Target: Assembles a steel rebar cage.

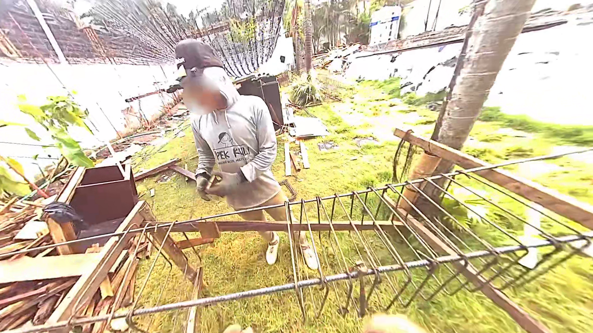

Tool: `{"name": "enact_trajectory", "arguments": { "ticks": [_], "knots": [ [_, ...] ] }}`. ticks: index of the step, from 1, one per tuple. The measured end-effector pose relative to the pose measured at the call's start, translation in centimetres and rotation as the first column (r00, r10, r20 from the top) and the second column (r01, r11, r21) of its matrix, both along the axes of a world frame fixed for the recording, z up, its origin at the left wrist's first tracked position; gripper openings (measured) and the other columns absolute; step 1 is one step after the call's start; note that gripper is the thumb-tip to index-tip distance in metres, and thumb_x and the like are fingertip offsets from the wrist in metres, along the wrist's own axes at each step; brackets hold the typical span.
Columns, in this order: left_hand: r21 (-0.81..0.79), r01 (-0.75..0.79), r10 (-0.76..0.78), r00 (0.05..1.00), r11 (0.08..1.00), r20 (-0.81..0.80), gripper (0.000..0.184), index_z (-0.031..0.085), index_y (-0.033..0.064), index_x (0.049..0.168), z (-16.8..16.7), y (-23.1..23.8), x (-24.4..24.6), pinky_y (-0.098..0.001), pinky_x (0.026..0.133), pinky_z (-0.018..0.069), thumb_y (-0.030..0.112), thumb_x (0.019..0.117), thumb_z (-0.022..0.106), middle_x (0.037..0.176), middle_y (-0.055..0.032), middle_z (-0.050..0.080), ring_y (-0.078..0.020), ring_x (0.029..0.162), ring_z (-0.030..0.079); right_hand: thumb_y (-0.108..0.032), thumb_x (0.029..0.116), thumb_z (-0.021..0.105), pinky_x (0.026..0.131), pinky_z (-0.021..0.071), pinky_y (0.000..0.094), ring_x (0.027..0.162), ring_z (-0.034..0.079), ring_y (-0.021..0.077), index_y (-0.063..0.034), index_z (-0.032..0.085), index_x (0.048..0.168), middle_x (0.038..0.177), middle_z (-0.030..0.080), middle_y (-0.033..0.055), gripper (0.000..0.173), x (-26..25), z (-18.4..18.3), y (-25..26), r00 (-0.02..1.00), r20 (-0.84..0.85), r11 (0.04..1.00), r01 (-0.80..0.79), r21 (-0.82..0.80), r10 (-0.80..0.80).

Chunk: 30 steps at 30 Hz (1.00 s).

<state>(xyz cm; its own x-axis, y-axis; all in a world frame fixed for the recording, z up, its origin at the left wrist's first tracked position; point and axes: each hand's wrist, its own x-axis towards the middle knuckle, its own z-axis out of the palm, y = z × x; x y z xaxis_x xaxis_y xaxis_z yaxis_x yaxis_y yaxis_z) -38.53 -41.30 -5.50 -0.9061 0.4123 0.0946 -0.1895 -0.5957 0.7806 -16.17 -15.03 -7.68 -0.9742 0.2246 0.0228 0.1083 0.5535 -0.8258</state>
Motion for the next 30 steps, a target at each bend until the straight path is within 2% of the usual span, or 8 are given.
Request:
{"name": "enact_trajectory", "arguments": {
  "ticks": [3,6,10,14,19,23,27,30],
  "knots": [
    [-0.467,-0.381,0.247,0.914,0.798,-0.323,0.036,0.043,-0.0094,0.134,-3.2,-1.3,0.9,-0.0336,0.096,0.0533,0.007,0.1028,0.046,0.131,-0.0167,0.059,-0.0158,0.114,0.061,-0.019,0.1043,0.055,0.092,0.0543,0.0606,0.106,0.069,0.0383,-0.0107,0.073,0.121,0.112,0.071,0.0188,0.026,-0.3,2.9,1.4,0.977,0.206,0.909,-0.043,0.414,-0.047],
    [-0.547,-0.511,-0.024,0.716,0.663,-0.698,0.052,0.048,-0.0170,0.135,-3.5,-0.6,3.6,-0.0424,0.112,0.0452,0.019,0.0994,0.058,0.141,-0.0323,0.052,-0.0306,0.135,0.052,-0.018,0.1049,0.053,0.091,0.0531,0.0590,0.107,0.067,0.0392,-0.0106,0.070,0.119,0.110,0.070,0.0176,0.023,-1.4,3.3,0.1,0.968,0.236,0.818,-0.200,0.539,0.082],
    [-0.813,-0.187,-0.554,0.645,0.552,-0.525,0.044,0.063,0.0012,0.137,-2.9,2.5,8.6,-0.0593,0.110,0.0429,0.024,0.0993,0.062,0.132,-0.0168,0.067,-0.0343,0.125,0.062,-0.010,0.0975,0.062,0.085,0.0545,0.0586,0.102,0.067,0.0396,-0.0058,0.068,0.111,0.103,0.069,0.0176,0.015,-3.4,3.2,-3.6,0.944,0.169,0.748,-0.328,0.577,0.284],
    [-0.780,-0.243,-0.488,0.664,0.577,-0.567,0.022,0.077,0.0016,0.106,-6.8,1.9,8.9,-0.0375,0.084,0.0596,0.011,0.0986,0.059,0.093,-0.0099,0.076,-0.0183,0.086,0.072,-0.006,0.0936,0.063,0.084,0.0514,0.0598,0.100,0.066,0.0398,-0.0061,0.069,0.109,0.102,0.069,0.0167,0.016,-3.2,4.1,-3.0,0.958,0.169,0.738,-0.288,0.611,0.234],
    [-0.832,-0.030,-0.559,0.727,0.554,-0.399,0.025,0.073,-0.0019,0.116,-6.6,3.5,10.2,-0.0372,0.089,0.0600,0.010,0.1009,0.056,0.104,-0.0129,0.075,-0.0171,0.092,0.073,-0.003,0.0935,0.064,0.094,0.0481,0.0607,0.107,0.065,0.0410,-0.0033,0.070,0.110,0.106,0.069,0.0196,0.017,-2.7,3.8,-2.9,0.925,0.274,0.763,-0.374,0.527,0.264],
    [-0.819,-0.035,-0.519,0.758,0.572,-0.395,0.021,0.074,-0.0021,0.108,-5.0,5.7,11.4,-0.0272,0.079,0.0585,0.007,0.0999,0.057,0.094,-0.0082,0.075,-0.0074,0.079,0.069,-0.017,0.0969,0.064,0.100,0.0474,0.0593,0.105,0.067,0.0339,-0.0083,0.071,0.103,0.101,0.071,0.0127,0.013,-1.4,3.2,-1.9,0.986,-0.036,0.810,-0.113,0.575,0.163],
    [-0.795,-0.073,-0.510,0.731,0.602,-0.453,0.023,0.073,-0.0038,0.106,-6.2,5.4,11.0,-0.0257,0.083,0.0588,0.009,0.0996,0.056,0.096,-0.0097,0.076,-0.0074,0.085,0.071,-0.033,0.1050,0.052,0.100,0.0559,0.0395,0.113,0.067,0.0139,-0.0139,0.075,0.120,0.116,0.072,0.0013,0.033,1.1,5.1,3.8,0.857,-0.447,0.901,0.380,0.210,-0.257],
    [-0.826,-0.084,-0.540,0.720,0.557,-0.437,0.023,0.074,-0.0019,0.106,-6.6,5.3,11.6,-0.0258,0.084,0.0585,0.011,0.0994,0.057,0.096,-0.0090,0.076,-0.0076,0.086,0.071,-0.034,0.1083,0.037,0.102,0.0557,0.0402,0.119,0.066,0.0174,-0.0070,0.061,0.139,0.130,0.068,0.0061,0.048,1.5,4.2,7.3,0.868,-0.340,0.916,0.265,-0.303,-0.363]
  ]
}}
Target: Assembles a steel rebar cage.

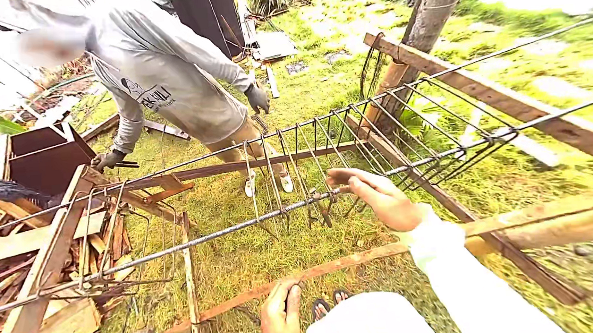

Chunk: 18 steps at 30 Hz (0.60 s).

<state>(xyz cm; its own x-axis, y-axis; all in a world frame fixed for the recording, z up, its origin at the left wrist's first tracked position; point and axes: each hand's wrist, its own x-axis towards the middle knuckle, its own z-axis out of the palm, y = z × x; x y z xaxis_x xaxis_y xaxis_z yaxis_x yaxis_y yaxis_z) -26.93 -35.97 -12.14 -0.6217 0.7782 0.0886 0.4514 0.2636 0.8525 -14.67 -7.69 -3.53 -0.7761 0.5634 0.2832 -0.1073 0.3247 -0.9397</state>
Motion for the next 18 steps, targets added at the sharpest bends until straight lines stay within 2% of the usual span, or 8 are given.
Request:
{"name": "enact_trajectory", "arguments": {
  "ticks": [2,5,9,14,16,18],
  "knots": [
    [-0.034,0.010,-0.010,1.000,0.999,-0.003,0.023,0.075,-0.0008,0.106,-0.2,0.1,0.4,-0.0269,0.083,0.0589,0.012,0.0992,0.057,0.096,-0.0087,0.076,-0.0082,0.085,0.071,-0.044,0.1082,0.033,0.105,0.0536,0.0432,0.123,0.063,0.0216,-0.0042,0.055,0.145,0.135,0.065,0.0096,0.059,-0.6,-2.5,0.6,0.991,-0.002,0.969,-0.130,-0.209,0.132],
    [-0.063,0.015,-0.016,1.000,0.998,-0.009,0.022,0.075,-0.0001,0.104,-0.2,0.4,1.2,-0.0262,0.078,0.0587,0.012,0.0988,0.058,0.093,-0.0077,0.075,-0.0075,0.080,0.070,-0.051,0.1066,0.030,0.106,0.0515,0.0422,0.126,0.062,0.0205,-0.0052,0.052,0.148,0.138,0.065,0.0085,0.065,-1.1,-4.2,-0.4,0.952,0.083,0.904,-0.250,-0.347,0.294],
    [-0.130,0.023,-0.026,1.000,0.991,-0.016,0.022,0.076,0.0009,0.103,0.2,0.5,2.1,-0.0304,0.077,0.0594,0.013,0.0988,0.058,0.092,-0.0076,0.075,-0.0104,0.079,0.070,-0.058,0.1061,0.032,0.112,0.0475,0.0418,0.132,0.059,0.0195,-0.0063,0.052,0.148,0.141,0.063,0.0077,0.070,-0.9,-4.4,-1.8,0.909,0.141,0.866,-0.312,-0.390,0.391],
    [-0.172,0.023,-0.027,0.999,0.985,-0.018,0.024,0.075,-0.0002,0.102,0.8,0.8,2.9,-0.0351,0.081,0.0593,0.015,0.0991,0.057,0.094,-0.0097,0.075,-0.0145,0.084,0.072,-0.052,0.1076,0.030,0.113,0.0454,0.0405,0.135,0.056,0.0183,-0.0036,0.052,0.148,0.144,0.061,0.0088,0.067,-0.5,-4.4,-2.7,0.877,0.182,0.855,-0.355,-0.379,0.445],
    [-0.172,0.012,-0.013,1.000,0.985,-0.006,0.023,0.075,-0.0011,0.102,0.9,1.0,3.3,-0.0340,0.081,0.0589,0.013,0.0986,0.057,0.094,-0.0104,0.075,-0.0145,0.083,0.071,-0.052,0.1077,0.029,0.112,0.0460,0.0407,0.135,0.056,0.0186,-0.0041,0.051,0.149,0.145,0.060,0.0086,0.067,-0.4,-4.5,-3.0,0.872,0.180,0.844,-0.359,-0.399,0.455],
    [-0.146,-0.014,0.016,1.000,0.989,0.012,0.022,0.074,-0.0020,0.102,0.8,1.0,3.7,-0.0305,0.080,0.0584,0.010,0.0984,0.056,0.093,-0.0106,0.074,-0.0124,0.082,0.071,-0.053,0.1059,0.029,0.106,0.0496,0.0423,0.129,0.060,0.0202,-0.0063,0.054,0.145,0.139,0.064,0.0083,0.065,-0.2,-4.9,-3.0,0.914,0.127,0.825,-0.279,-0.492,0.385]
  ]
}}
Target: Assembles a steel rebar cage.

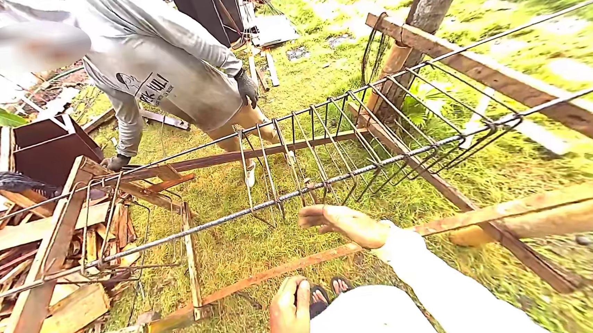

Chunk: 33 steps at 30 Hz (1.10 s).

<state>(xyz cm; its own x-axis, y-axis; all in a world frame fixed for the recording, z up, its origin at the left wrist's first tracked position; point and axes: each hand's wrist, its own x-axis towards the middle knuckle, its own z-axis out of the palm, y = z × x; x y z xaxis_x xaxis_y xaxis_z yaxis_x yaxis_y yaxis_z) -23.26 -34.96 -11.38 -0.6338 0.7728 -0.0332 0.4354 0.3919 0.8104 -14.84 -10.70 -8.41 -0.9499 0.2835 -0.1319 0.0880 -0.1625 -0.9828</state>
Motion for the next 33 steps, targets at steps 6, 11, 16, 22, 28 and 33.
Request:
{"name": "enact_trajectory", "arguments": {
  "ticks": [6,11,16,22,28,33],
  "knots": [
    [0.069,-0.142,0.144,0.990,0.987,-0.011,0.024,0.073,-0.0042,0.104,-1.2,-0.5,0.7,-0.0276,0.077,0.0577,0.010,0.1000,0.055,0.089,-0.0108,0.074,-0.0101,0.078,0.069,-0.037,0.1027,0.046,0.081,0.0589,0.0359,0.087,0.067,0.0153,-0.0052,0.061,0.134,0.108,0.068,0.0042,0.047,1.6,-3.5,0.7,0.960,0.055,0.928,0.279,-0.246,-0.274],
    [0.105,-0.118,0.122,0.992,0.987,-0.029,0.022,0.073,-0.0045,0.103,-1.3,-0.7,0.7,-0.0302,0.077,0.0587,0.009,0.0995,0.055,0.088,-0.0116,0.074,-0.0125,0.077,0.070,-0.021,0.1016,0.055,0.073,0.0587,0.0280,0.073,0.065,0.0082,-0.0014,0.067,0.128,0.092,0.070,-0.0014,0.035,1.3,-4.5,-4.1,0.975,0.003,0.950,0.219,-0.225,-0.224],
    [0.158,-0.070,0.072,0.997,0.985,-0.012,0.022,0.073,-0.0059,0.103,-1.6,-2.1,-0.2,-0.0245,0.075,0.0576,0.008,0.0990,0.056,0.086,-0.0111,0.073,-0.0081,0.075,0.069,-0.013,0.1038,0.047,0.071,0.0584,0.0265,0.075,0.066,0.0091,-0.0004,0.068,0.118,0.093,0.070,0.0009,0.029,-1.0,-3.6,-6.0,0.951,-0.049,0.928,0.286,-0.240,-0.306],
    [0.164,-0.013,0.005,0.999,0.986,0.051,0.022,0.072,-0.0053,0.104,-1.6,-4.7,-3.3,-0.0252,0.072,0.0569,0.008,0.1004,0.054,0.083,-0.0098,0.072,-0.0077,0.072,0.067,-0.011,0.1013,0.047,0.069,0.0597,0.0278,0.075,0.067,0.0106,-0.0027,0.067,0.107,0.094,0.070,0.0022,0.022,-3.3,-2.4,-8.8,0.932,-0.045,0.921,0.346,-0.177,-0.359],
    [-0.068,0.142,-0.123,0.966,0.988,0.227,0.032,0.070,0.0021,0.119,-2.2,-9.3,-7.8,-0.0372,0.090,0.0555,0.021,0.1074,0.047,0.106,-0.0119,0.072,-0.0172,0.096,0.069,-0.010,0.1053,0.045,0.067,0.0606,0.0328,0.068,0.065,0.0142,-0.0019,0.065,0.107,0.089,0.068,0.0058,0.022,-7.0,1.3,-9.4,0.796,-0.054,0.798,0.602,-0.035,-0.603],
    [-0.137,0.071,0.023,0.811,0.988,0.585,0.036,0.065,0.0012,0.118,-5.6,-11.8,-10.5,-0.0310,0.071,0.0571,0.023,0.1111,0.037,0.084,-0.0038,0.066,-0.0124,0.072,0.065,-0.008,0.1059,0.046,0.069,0.0642,0.0312,0.069,0.069,0.0097,-0.0068,0.060,0.110,0.091,0.067,-0.0022,0.014,-10.2,5.3,-7.4,0.691,-0.275,0.698,0.711,0.089,-0.669]
  ]
}}
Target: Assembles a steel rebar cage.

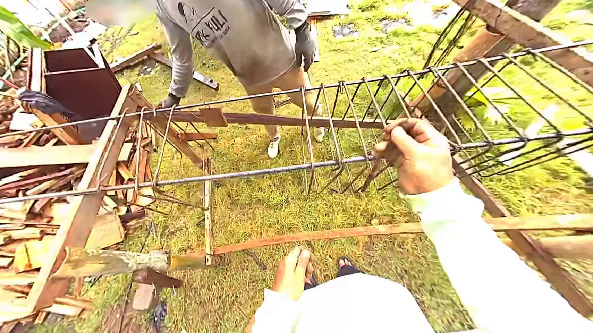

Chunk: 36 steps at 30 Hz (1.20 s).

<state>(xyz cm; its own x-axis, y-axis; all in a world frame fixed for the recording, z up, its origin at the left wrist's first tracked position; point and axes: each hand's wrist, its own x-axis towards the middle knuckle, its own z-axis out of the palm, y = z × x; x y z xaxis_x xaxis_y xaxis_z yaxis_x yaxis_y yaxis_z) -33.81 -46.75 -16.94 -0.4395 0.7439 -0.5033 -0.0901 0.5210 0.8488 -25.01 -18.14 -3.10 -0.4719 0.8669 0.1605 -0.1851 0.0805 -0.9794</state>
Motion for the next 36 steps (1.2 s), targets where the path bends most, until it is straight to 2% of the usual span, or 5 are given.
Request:
{"name": "enact_trajectory", "arguments": {
  "ticks": [7,14,21,26,36],
  "knots": [
    [-0.019,-0.590,0.371,0.482,0.807,0.793,0.040,0.050,0.0113,0.095,-0.6,1.1,-3.3,-0.0176,0.035,0.0316,0.035,0.1141,0.023,0.055,0.0064,0.037,-0.0039,0.038,0.032,-0.010,0.0990,0.060,0.083,0.0627,0.0361,0.099,0.070,0.0195,-0.0142,0.074,0.108,0.107,0.070,0.0094,0.018,-1.3,-4.7,-11.6,0.880,0.363,0.435,-0.468,0.769,0.305],
    [-0.018,-0.473,0.349,0.625,0.881,0.698,0.043,0.061,0.0042,0.098,1.2,2.0,-3.7,-0.0266,0.051,0.0498,0.032,0.1133,0.032,0.071,-0.0063,0.063,-0.0139,0.058,0.060,-0.007,0.0959,0.062,0.087,0.0616,0.0383,0.101,0.069,0.0265,-0.0110,0.070,0.105,0.105,0.069,0.0107,0.013,-1.0,-9.6,-14.0,0.680,0.652,0.046,-0.703,0.710,0.334],
    [-0.005,-0.436,0.341,0.697,0.900,0.631,0.035,0.056,0.0048,0.108,1.2,3.3,-3.9,-0.0323,0.065,0.0556,0.029,0.1137,0.032,0.080,-0.0059,0.062,-0.0159,0.071,0.063,-0.004,0.0887,0.065,0.082,0.0596,0.0422,0.098,0.067,0.0293,-0.0087,0.068,0.092,0.095,0.066,0.0097,0.006,-1.1,-9.3,-14.0,0.611,0.768,-0.018,-0.780,0.625,0.194],
    [-0.001,-0.309,0.274,0.841,0.951,0.468,0.047,0.044,0.0031,0.149,1.5,3.4,-2.9,-0.0415,0.096,0.0526,0.032,0.1130,0.034,0.131,-0.0174,0.061,-0.0215,0.115,0.061,-0.017,0.0866,0.071,0.075,0.0558,0.0432,0.096,0.067,0.0264,-0.0151,0.070,0.093,0.089,0.068,0.0044,0.006,-1.3,-11.4,-14.8,0.588,0.802,0.060,-0.809,0.585,0.109],
    [0.013,-0.198,0.176,0.901,0.980,0.395,0.038,0.061,0.0048,0.101,0.3,2.4,-5.2,-0.0236,0.055,0.0472,0.026,0.1132,0.032,0.071,0.0008,0.056,-0.0070,0.059,0.053,-0.017,0.1011,0.059,0.101,0.0556,0.0416,0.110,0.072,0.0235,-0.0057,0.078,0.105,0.113,0.076,0.0100,0.023,-1.2,-8.4,-15.5,0.573,0.669,0.491,-0.802,0.341,0.473]
  ]
}}
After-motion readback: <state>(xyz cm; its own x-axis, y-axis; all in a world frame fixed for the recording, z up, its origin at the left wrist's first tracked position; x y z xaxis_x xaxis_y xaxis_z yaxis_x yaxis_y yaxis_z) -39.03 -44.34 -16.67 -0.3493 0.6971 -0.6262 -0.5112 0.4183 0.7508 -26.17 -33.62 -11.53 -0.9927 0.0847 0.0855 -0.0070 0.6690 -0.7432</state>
